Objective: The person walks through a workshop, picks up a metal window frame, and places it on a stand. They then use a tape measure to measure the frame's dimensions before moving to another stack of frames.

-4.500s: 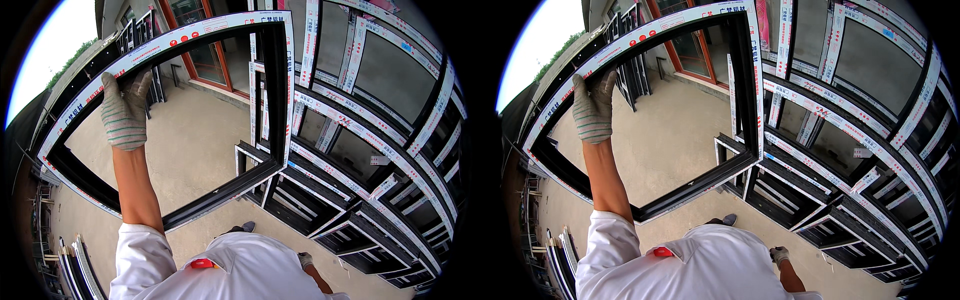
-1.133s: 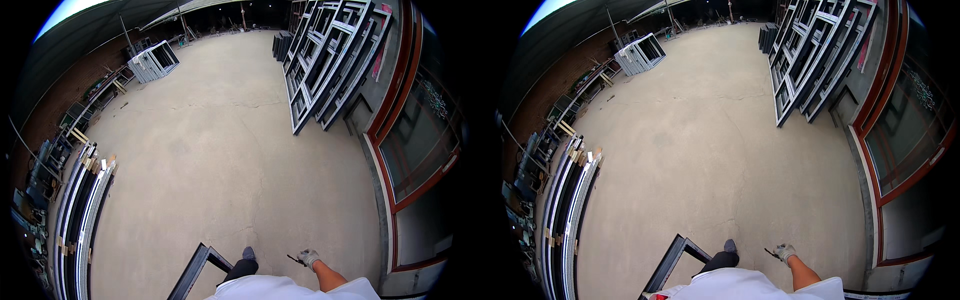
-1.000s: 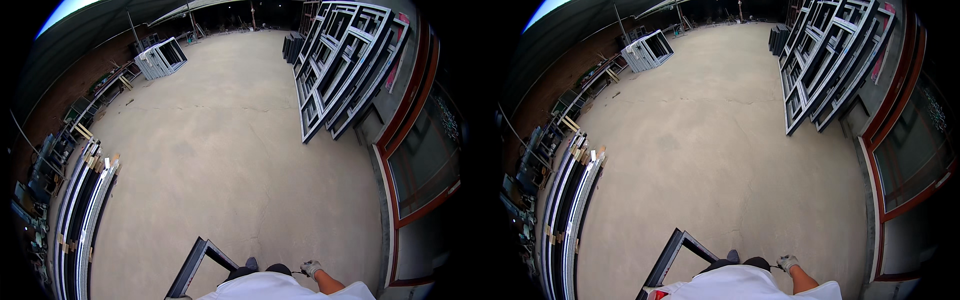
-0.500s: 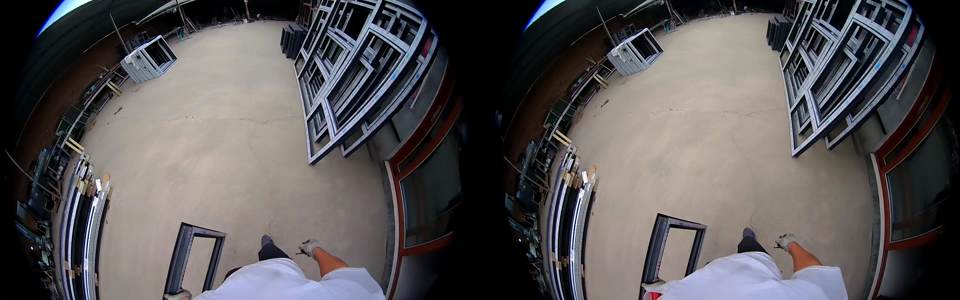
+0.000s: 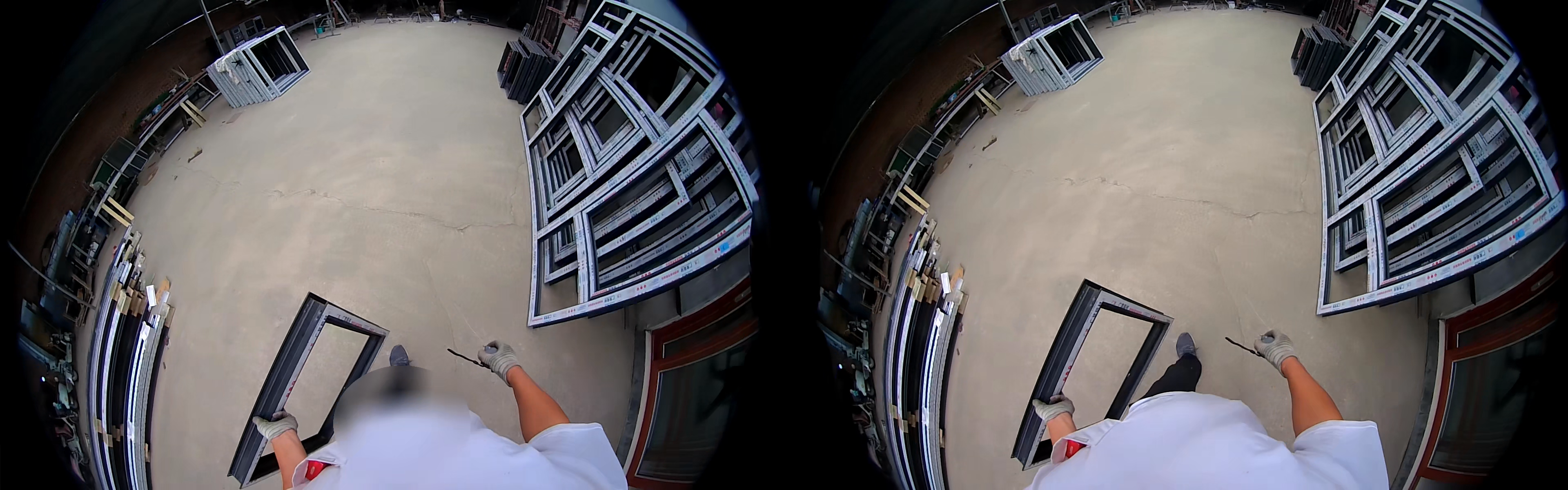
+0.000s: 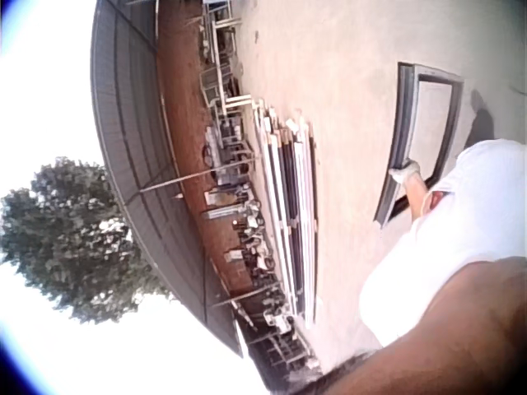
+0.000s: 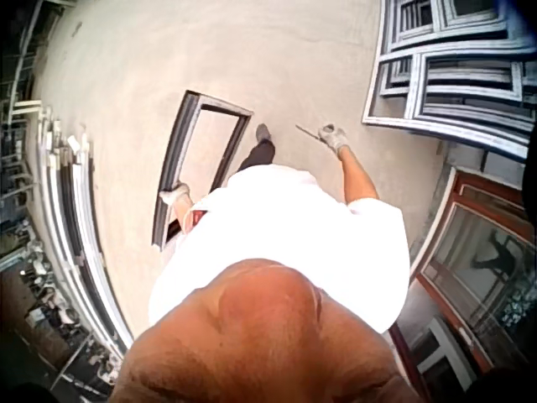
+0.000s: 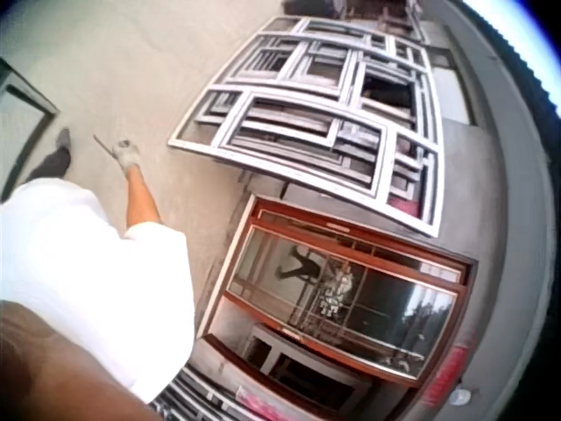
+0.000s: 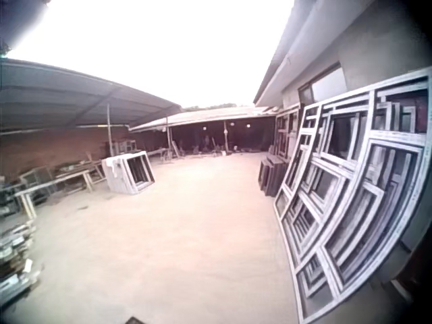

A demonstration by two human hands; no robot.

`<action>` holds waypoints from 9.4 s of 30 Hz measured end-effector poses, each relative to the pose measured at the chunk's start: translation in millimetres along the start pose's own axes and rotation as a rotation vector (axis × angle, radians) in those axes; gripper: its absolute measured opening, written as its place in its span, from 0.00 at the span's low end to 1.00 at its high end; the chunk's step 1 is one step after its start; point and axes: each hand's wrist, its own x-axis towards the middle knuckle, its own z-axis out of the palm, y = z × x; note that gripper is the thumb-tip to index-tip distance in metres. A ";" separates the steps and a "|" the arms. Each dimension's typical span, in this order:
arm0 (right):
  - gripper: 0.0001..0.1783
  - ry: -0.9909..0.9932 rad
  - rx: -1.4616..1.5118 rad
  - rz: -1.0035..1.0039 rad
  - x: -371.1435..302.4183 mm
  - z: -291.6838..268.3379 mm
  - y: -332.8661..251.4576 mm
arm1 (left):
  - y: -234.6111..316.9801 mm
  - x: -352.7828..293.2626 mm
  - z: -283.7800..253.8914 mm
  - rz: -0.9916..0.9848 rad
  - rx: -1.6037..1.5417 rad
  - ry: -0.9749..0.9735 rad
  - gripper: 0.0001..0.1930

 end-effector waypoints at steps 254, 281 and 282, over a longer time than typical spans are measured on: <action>0.35 -0.513 -0.800 -0.900 5365.8 440.9 -5439.3 | -2698.8 1292.0 6739.5 0.865 0.358 -0.361 0.33; 0.34 -0.637 -1.002 -0.896 5470.3 456.4 -5311.8 | -2841.1 1306.9 6579.2 0.812 1.179 -0.159 0.24; 0.34 -0.640 -0.999 -0.917 5481.2 453.5 -5301.1 | -2869.8 1290.1 6550.9 0.838 1.251 -0.111 0.24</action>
